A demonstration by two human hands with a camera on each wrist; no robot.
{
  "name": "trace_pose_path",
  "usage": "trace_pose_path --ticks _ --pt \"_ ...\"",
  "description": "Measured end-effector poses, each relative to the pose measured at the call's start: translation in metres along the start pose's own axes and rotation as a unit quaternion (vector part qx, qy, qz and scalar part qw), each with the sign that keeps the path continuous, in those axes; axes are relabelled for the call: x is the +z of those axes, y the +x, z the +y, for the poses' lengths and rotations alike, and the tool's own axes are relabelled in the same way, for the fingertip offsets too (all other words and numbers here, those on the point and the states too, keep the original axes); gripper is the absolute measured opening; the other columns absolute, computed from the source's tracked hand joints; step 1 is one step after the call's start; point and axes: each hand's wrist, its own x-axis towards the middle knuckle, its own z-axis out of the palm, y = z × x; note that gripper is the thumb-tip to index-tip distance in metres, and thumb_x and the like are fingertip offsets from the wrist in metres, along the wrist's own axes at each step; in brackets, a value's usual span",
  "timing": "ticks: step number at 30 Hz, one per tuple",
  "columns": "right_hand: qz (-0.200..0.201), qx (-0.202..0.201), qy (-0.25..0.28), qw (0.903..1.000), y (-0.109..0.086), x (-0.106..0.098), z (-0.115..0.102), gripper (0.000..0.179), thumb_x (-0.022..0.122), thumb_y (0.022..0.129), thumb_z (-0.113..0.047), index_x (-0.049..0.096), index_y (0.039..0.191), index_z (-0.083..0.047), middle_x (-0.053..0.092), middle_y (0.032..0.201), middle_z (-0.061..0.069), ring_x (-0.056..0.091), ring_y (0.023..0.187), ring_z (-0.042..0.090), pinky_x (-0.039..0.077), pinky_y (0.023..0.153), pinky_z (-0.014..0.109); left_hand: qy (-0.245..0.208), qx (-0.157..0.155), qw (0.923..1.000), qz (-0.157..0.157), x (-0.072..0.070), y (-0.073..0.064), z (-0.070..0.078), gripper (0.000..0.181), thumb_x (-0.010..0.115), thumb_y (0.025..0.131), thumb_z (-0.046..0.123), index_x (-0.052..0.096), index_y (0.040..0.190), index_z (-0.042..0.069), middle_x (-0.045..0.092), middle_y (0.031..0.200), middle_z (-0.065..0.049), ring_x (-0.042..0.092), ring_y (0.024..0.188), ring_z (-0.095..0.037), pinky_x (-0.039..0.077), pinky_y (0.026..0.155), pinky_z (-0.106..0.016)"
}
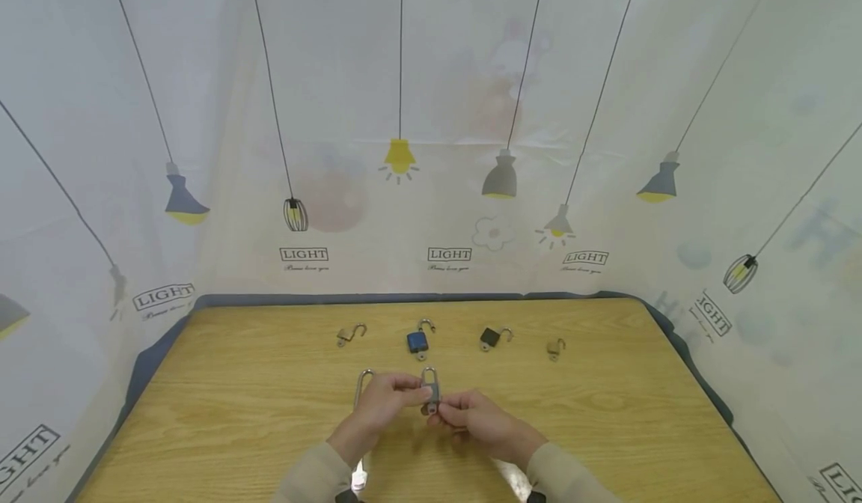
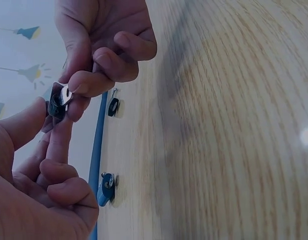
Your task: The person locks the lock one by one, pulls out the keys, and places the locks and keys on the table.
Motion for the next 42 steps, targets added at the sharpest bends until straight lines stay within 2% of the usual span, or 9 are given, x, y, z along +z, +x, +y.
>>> trace_pose_path --ticks 8,16,18,24,29,32,36,42 --pt "-0.022 0.007 0.029 0.9993 -0.001 0.003 0.001 0.036 0.050 0.102 -0.024 0.059 0.124 0.003 0.068 0.096 -0.007 0.048 0.076 0.005 0.038 0.066 0.021 -0.004 0.015 0.9999 -0.006 0.002 0.001 -0.001 0.034 0.075 0.083 0.034 0.071 0.105 0.007 0.072 0.108 -0.006 0.059 0.107 -0.022 0.040 0.097 -0.053" --pt "0.014 0.019 0.034 0.9991 -0.001 0.007 0.002 0.035 0.057 0.098 -0.026 0.063 0.120 0.000 0.069 0.094 -0.007 0.050 0.077 0.006 0.038 0.065 0.021 -0.003 0.013 0.9999 -0.010 0.002 0.000 -0.001 0.034 0.075 0.084 0.033 0.071 0.105 0.006 0.072 0.107 -0.005 0.060 0.105 -0.021 0.041 0.096 -0.051" --pt "0.031 0.019 0.033 0.9988 -0.002 0.010 0.002 0.037 0.059 0.097 -0.026 0.063 0.121 0.001 0.070 0.094 -0.006 0.050 0.076 0.007 0.038 0.064 0.021 -0.003 0.012 0.9999 -0.009 0.003 0.000 -0.002 0.034 0.075 0.083 0.033 0.071 0.104 0.007 0.072 0.106 -0.005 0.060 0.104 -0.020 0.041 0.096 -0.052" --pt "0.114 0.009 0.046 0.9924 -0.002 0.025 0.000 0.035 0.064 0.094 -0.023 0.063 0.114 0.006 0.060 0.076 -0.007 0.042 0.061 0.006 0.034 0.055 0.019 -0.002 0.008 1.0000 0.001 0.003 0.002 -0.006 0.034 0.076 0.082 0.036 0.072 0.103 0.009 0.072 0.104 -0.003 0.061 0.103 -0.019 0.042 0.095 -0.050" --pt "0.204 0.029 0.037 0.9779 0.001 0.035 0.000 0.021 0.068 0.091 -0.022 0.068 0.101 -0.003 0.065 0.080 -0.008 0.045 0.062 0.006 0.035 0.054 0.019 0.001 0.002 1.0000 0.010 0.003 0.004 -0.007 0.034 0.076 0.082 0.038 0.072 0.102 0.011 0.071 0.103 -0.002 0.059 0.103 -0.020 0.043 0.091 -0.046" --pt "0.241 0.037 0.022 0.9695 0.002 0.039 0.001 0.017 0.070 0.089 -0.023 0.070 0.095 -0.007 0.068 0.081 -0.008 0.047 0.064 0.008 0.036 0.055 0.021 0.000 -0.002 0.9999 0.013 0.003 0.004 -0.007 0.034 0.076 0.082 0.038 0.072 0.102 0.011 0.071 0.103 -0.001 0.059 0.104 -0.020 0.042 0.091 -0.046" --pt "0.265 0.035 0.005 0.9636 0.001 0.043 0.000 0.019 0.070 0.088 -0.025 0.070 0.095 -0.007 0.071 0.083 -0.008 0.050 0.073 0.011 0.039 0.059 0.023 0.005 -0.008 0.9997 0.021 0.003 0.004 -0.009 0.035 0.076 0.081 0.041 0.072 0.102 0.012 0.070 0.103 -0.001 0.059 0.104 -0.020 0.043 0.091 -0.046" --pt "0.274 0.035 0.002 0.9610 0.000 0.044 0.001 0.021 0.070 0.087 -0.027 0.070 0.096 -0.008 0.073 0.087 -0.006 0.053 0.086 0.016 0.042 0.069 0.027 0.009 -0.009 0.9996 0.027 0.004 0.004 -0.008 0.035 0.076 0.081 0.041 0.072 0.101 0.012 0.071 0.103 -0.001 0.059 0.103 -0.019 0.044 0.091 -0.046"
